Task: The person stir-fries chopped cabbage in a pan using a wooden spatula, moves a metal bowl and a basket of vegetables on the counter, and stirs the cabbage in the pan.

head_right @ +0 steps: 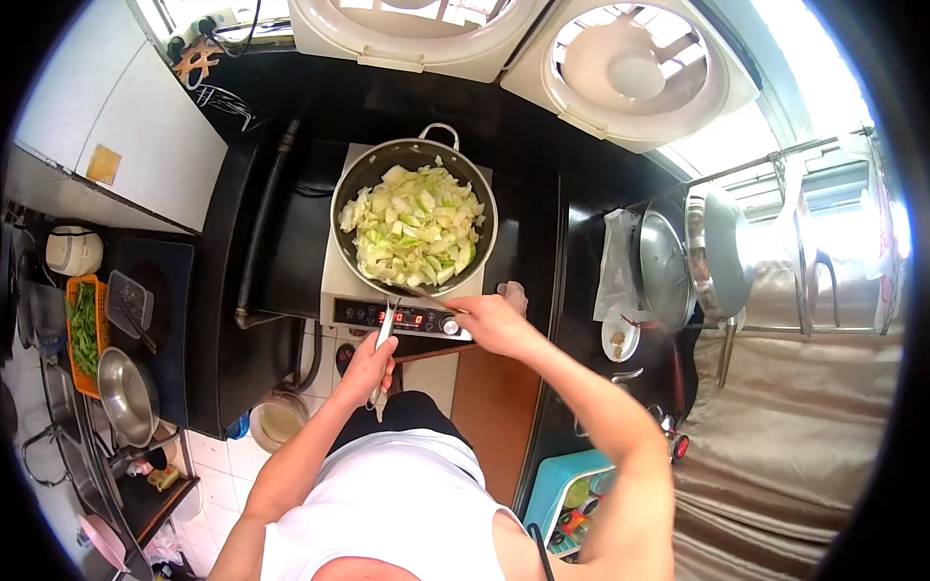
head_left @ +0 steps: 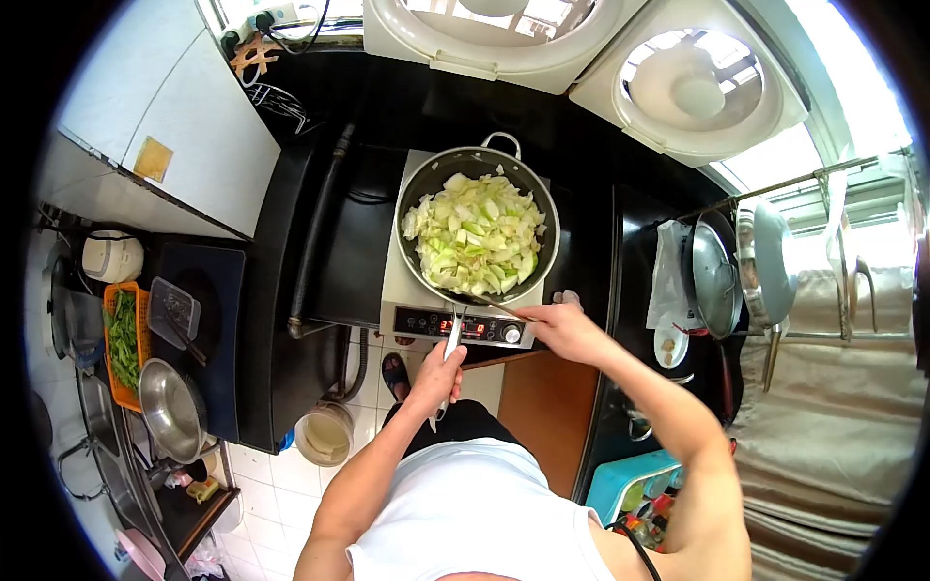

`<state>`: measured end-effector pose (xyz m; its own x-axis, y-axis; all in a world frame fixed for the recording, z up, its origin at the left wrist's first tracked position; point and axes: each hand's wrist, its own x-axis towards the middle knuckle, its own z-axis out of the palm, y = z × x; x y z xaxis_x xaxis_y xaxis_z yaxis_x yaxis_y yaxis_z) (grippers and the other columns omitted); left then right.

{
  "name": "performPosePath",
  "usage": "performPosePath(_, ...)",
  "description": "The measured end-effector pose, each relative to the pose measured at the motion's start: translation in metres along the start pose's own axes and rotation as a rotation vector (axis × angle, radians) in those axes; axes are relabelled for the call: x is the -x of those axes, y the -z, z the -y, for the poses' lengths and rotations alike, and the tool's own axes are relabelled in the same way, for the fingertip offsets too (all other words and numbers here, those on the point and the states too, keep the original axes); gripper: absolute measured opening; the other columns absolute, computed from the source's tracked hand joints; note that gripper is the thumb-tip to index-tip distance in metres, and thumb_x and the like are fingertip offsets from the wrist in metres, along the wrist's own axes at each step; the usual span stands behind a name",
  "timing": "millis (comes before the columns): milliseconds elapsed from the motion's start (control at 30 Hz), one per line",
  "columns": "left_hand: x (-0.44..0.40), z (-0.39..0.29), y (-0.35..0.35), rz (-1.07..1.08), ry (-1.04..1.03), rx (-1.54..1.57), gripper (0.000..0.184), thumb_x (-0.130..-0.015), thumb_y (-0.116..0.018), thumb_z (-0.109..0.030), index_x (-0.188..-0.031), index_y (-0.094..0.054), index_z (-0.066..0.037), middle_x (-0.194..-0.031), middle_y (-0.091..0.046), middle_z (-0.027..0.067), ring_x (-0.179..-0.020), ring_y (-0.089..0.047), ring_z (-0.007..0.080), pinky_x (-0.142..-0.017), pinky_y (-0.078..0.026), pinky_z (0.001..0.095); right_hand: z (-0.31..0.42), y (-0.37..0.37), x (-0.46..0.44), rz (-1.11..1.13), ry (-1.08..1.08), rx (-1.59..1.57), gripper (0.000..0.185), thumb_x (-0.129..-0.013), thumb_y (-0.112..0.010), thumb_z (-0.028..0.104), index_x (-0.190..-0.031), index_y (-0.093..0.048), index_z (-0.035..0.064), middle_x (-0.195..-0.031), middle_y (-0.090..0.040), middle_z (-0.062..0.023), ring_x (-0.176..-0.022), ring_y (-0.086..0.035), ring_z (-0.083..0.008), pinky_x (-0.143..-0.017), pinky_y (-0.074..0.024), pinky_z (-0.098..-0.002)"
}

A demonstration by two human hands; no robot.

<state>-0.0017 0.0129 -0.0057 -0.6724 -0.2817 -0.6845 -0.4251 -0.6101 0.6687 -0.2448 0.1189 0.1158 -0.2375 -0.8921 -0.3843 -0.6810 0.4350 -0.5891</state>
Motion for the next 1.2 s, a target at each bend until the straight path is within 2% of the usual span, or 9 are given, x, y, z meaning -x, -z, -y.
performPosePath(33,-0.001,0.001,0.0,0.001,-0.002,0.002,0.029,-0.11,-0.055,-0.033,-0.112,-0.052,-0.004,-0.069,-0.052,-0.0001,-0.045,-0.052,0.0115,-0.039,-0.044,0.0284,-0.016,-0.028,-0.013,-0.08,-0.009,0.072,0.035,-0.099,-0.061,0.016,-0.131,-0.073,0.0099,-0.109,-0.075,-0.0186,-0.09,-0.071,-0.0411,-0.083,-0.0553,-0.0459)
performPosePath(133,0.0,0.0,-0.001,0.002,-0.015,0.003,0.029,-0.11,-0.054,-0.033,-0.11,-0.052,-0.004,-0.069,-0.052,0.0001,-0.045,-0.051,0.0115,-0.039,-0.044,0.0285,-0.02,-0.065,-0.049,-0.27,-0.146,0.161,0.033,-0.1,-0.06,0.016,-0.13,-0.073,0.0094,-0.102,-0.073,-0.0243,-0.093,-0.069,-0.0473,-0.083,-0.0544,-0.0547)
performPosePath(433,0.0,-0.002,-0.001,-0.005,-0.003,-0.019,0.028,-0.11,-0.054,-0.032,-0.112,-0.051,-0.004,-0.07,-0.052,0.0006,-0.046,-0.051,0.0113,-0.04,-0.043,0.0286,-0.031,-0.017,-0.051,-0.485,-0.134,-0.048,0.037,-0.098,-0.061,0.012,-0.134,-0.069,0.0051,-0.1,-0.073,-0.0274,-0.098,-0.072,-0.0426,-0.085,-0.0568,-0.0458)
performPosePath(567,0.003,-0.005,0.0,0.015,-0.003,0.012,0.028,-0.11,-0.054,-0.032,-0.112,-0.051,-0.004,-0.071,-0.052,0.0007,-0.046,-0.051,0.0113,-0.04,-0.043,0.0288,-0.022,-0.006,-0.023,-0.392,-0.111,-0.044,0.037,-0.098,-0.061,0.011,-0.133,-0.07,0.0051,-0.098,-0.074,-0.0264,-0.099,-0.073,-0.0404,-0.087,-0.0567,-0.0419)
performPosePath(667,0.003,-0.005,0.0,0.014,0.008,0.023,0.029,-0.109,-0.055,-0.033,-0.111,-0.051,-0.004,-0.07,-0.053,0.0007,-0.046,-0.051,0.0112,-0.039,-0.043,0.0287,-0.006,-0.001,-0.003,-0.184,-0.132,-0.102,0.037,-0.098,-0.057,0.013,-0.131,-0.071,0.0056,-0.109,-0.073,-0.0263,-0.104,-0.07,-0.044,-0.093,-0.0556,-0.0501)
performPosePath(767,0.0,-0.001,0.0,0.011,0.005,0.023,0.029,-0.109,-0.055,-0.033,-0.11,-0.051,-0.004,-0.07,-0.053,0.0009,-0.045,-0.052,0.0115,-0.039,-0.043,0.0285,0.012,-0.011,-0.004,-0.067,-0.018,0.039,0.035,-0.098,-0.062,0.012,-0.13,-0.072,0.0041,-0.097,-0.074,-0.0254,-0.093,-0.072,-0.041,-0.088,-0.0562,-0.0453)
performPosePath(867,-0.001,0.001,0.0,0.012,0.006,0.034,0.03,-0.109,-0.055,-0.033,-0.109,-0.051,-0.004,-0.07,-0.053,0.0013,-0.045,-0.052,0.0118,-0.039,-0.043,0.0285,-0.008,-0.073,-0.043,-0.245,-0.091,0.063,0.035,-0.098,-0.061,0.013,-0.131,-0.07,0.0071,-0.099,-0.072,-0.0275,-0.093,-0.068,-0.0486,-0.085,-0.0535,-0.0566)
performPosePath(1000,0.001,-0.003,-0.001,0.001,0.013,0.022,0.025,-0.109,-0.056,-0.033,-0.107,-0.051,-0.008,-0.071,-0.052,0.0005,-0.045,-0.048,0.0107,-0.039,-0.041,0.0284,-0.014,-0.077,-0.081,-0.392,-0.157,0.097,0.036,-0.098,-0.061,0.014,-0.132,-0.069,0.0058,-0.1,-0.071,-0.0294,-0.092,-0.068,-0.0499,-0.084,-0.054,-0.057)
performPosePath(1200,0.003,-0.003,0.0,0.001,0.003,0.014,0.026,-0.11,-0.056,-0.033,-0.108,-0.051,-0.008,-0.072,-0.052,0.0009,-0.045,-0.048,0.0107,-0.039,-0.041,0.0285,0.007,-0.021,-0.051,-0.456,-0.293,-0.101,0.038,-0.1,-0.06,0.018,-0.134,-0.069,0.004,-0.106,-0.074,-0.0282,-0.101,-0.072,-0.0434,-0.088,-0.0565,-0.0439)
